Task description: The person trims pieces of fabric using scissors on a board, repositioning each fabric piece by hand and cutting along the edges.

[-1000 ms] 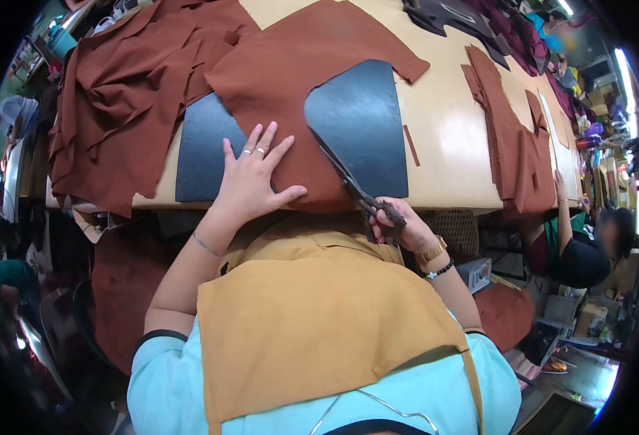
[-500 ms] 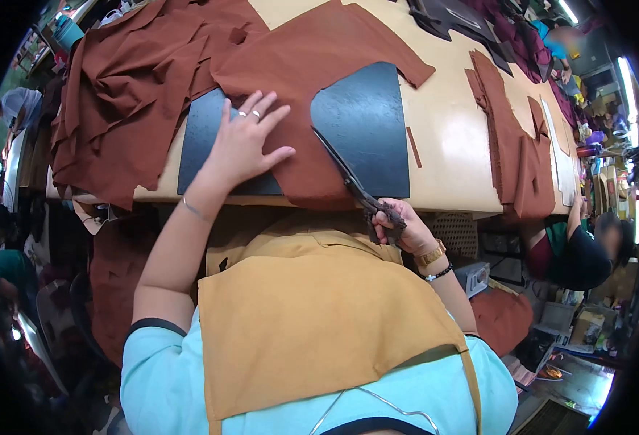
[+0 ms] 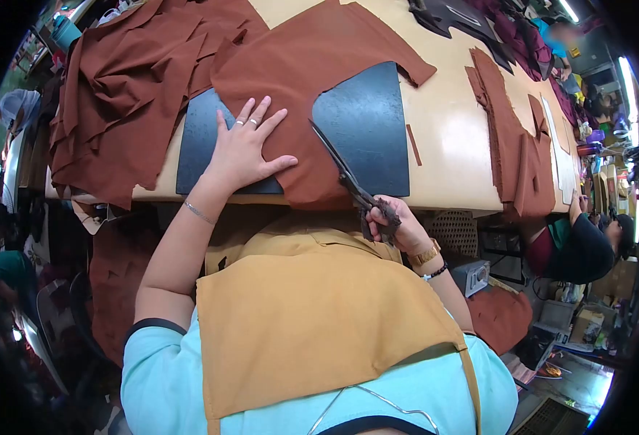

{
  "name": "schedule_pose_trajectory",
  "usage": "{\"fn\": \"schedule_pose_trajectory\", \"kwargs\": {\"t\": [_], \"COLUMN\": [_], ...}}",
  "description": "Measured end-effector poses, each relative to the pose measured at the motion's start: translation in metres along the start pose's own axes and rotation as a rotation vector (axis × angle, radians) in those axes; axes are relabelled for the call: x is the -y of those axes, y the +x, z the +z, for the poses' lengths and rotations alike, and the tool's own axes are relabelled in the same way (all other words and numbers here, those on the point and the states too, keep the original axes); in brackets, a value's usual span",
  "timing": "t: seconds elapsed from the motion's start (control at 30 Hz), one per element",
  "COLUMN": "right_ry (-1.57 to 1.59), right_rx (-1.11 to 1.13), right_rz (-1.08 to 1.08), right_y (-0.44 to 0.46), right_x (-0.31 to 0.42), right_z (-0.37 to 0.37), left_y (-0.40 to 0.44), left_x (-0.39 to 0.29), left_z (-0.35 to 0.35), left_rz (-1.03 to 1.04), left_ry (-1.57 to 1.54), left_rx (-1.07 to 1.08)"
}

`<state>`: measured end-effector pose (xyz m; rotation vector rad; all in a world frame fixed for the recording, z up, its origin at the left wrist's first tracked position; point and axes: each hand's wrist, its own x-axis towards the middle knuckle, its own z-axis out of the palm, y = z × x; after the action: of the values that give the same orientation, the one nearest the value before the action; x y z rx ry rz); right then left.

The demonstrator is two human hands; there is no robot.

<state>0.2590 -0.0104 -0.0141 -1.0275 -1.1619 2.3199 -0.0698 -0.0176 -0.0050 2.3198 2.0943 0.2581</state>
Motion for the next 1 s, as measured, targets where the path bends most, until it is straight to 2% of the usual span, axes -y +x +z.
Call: {"fn": "schedule_pose_trajectory", "kwargs": {"t": [0.43, 0.53, 0.63, 0.77, 0.9, 1.0], "right_ry": [0.062, 0.076, 0.061, 0.050, 0.012, 0.009], "right_rx": [-0.016, -0.032, -0.044, -0.046, -0.044, -0.043], "right_rz": [0.007, -0.013, 0.010, 0.010, 0.007, -0.003], "right_y": [-0.003, -0.007, -0.008, -0.008, -0.007, -0.007], "right_x": [-0.006, -0.008, -0.007, -0.004, -0.008, -0.007], "right_z": [0.003, 0.008, 0.007, 0.008, 0.004, 0.005], "left_y": [-0.011, 0.003, 0.036, 0.072, 0.091, 0.089], "left_x": [-0.024, -0.018, 0.002, 0.019, 0.039, 0.040], "left_z": [0.002, 0.000, -0.012, -0.035, -0.030, -0.018], "left_rz": [-0.047, -0.004, 0.146, 0.219, 0.085, 0.174], "left_ry": [-0.020, -0.016, -0.052, -0.308, -0.770, -0.365], "left_rx": [-0.037, -0.033, -0.048, 0.226, 0.475, 0.286]}}
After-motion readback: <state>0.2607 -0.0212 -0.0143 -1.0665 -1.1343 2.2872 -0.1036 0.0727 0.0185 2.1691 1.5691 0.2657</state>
